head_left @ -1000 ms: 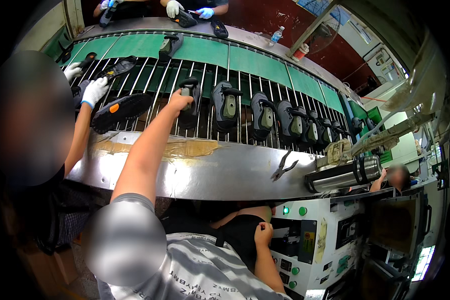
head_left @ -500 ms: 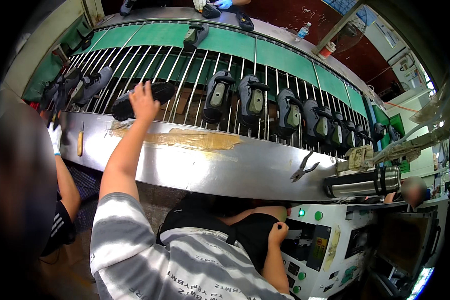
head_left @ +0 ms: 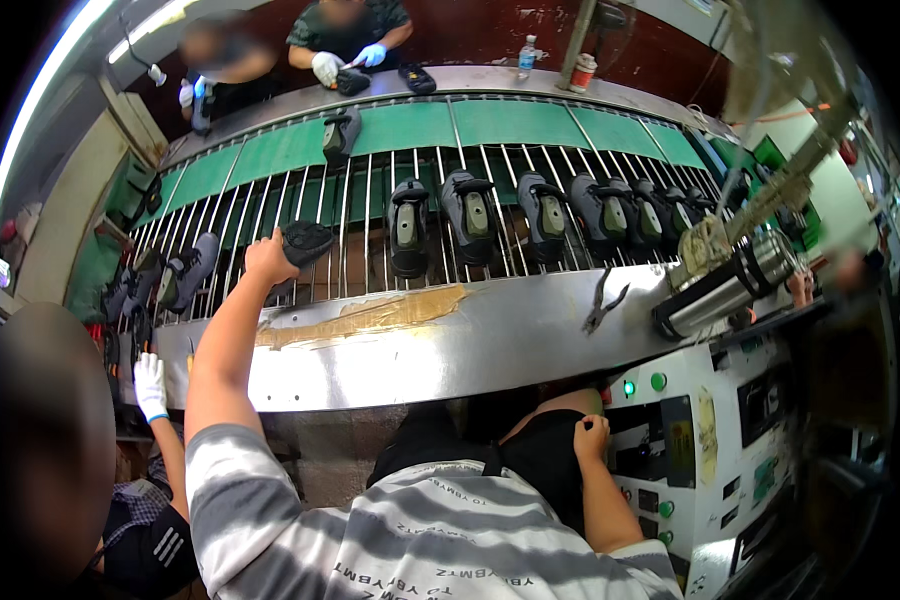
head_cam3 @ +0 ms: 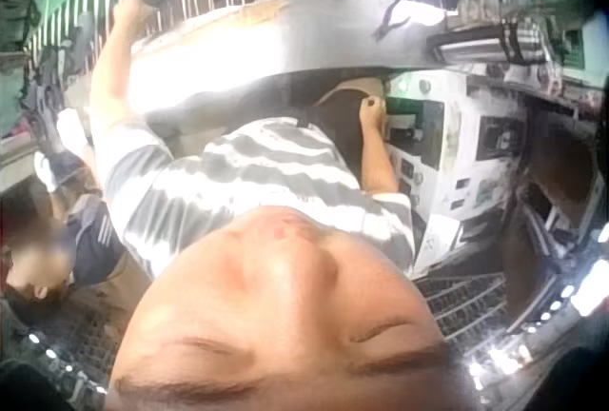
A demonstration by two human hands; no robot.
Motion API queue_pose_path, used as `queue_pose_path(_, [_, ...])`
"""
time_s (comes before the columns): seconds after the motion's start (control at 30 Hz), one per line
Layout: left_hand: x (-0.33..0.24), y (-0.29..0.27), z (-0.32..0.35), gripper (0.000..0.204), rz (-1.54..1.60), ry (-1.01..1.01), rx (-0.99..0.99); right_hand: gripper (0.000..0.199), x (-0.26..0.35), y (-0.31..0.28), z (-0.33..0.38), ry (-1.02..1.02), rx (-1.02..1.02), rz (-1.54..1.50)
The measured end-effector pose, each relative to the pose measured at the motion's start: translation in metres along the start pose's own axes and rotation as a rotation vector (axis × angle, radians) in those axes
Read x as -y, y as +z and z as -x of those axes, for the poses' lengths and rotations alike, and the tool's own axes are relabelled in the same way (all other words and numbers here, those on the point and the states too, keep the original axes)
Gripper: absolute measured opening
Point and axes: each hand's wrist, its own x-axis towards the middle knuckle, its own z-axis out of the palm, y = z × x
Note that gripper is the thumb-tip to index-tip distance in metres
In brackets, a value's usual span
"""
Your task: The person picks up shoes from a rack, places them into a press machine, operates the machine by pressing buttons, and then moves the processed shoes onto a conveyor belt.
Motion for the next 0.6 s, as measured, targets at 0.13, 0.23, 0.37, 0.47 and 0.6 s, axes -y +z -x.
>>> queue_pose_path(0.13, [-0.01,-0.034,0.044,0.07,0.979,-0.032,0.2,0.011,-0.005,-0.014,0.013,-0.037,-0.06,-0.092])
queue_pose_path(0.23, [-0.034,0.0,0.115,0.056,1.613,-0.018,0.302,0.017,-0.005,-0.02,0.032,0.011,0.011,-0.439])
queue_pose_path(0.37, [-0.158,0.07,0.211,0.064,2.438,0.062,0.79,0.041,0.033,-0.051,0.047,0.009,0.274,-1.048])
queue_pose_path(0.47, [-0.292,0.067,0.268,0.073,2.637,0.264,1.304,0.063,0.081,-0.108,0.039,-0.012,0.513,-1.414])
queue_pose_path(0.6, [-0.426,-0.036,0.338,0.077,2.289,0.696,2.019,0.077,0.105,-0.196,0.041,-0.528,0.726,-1.912])
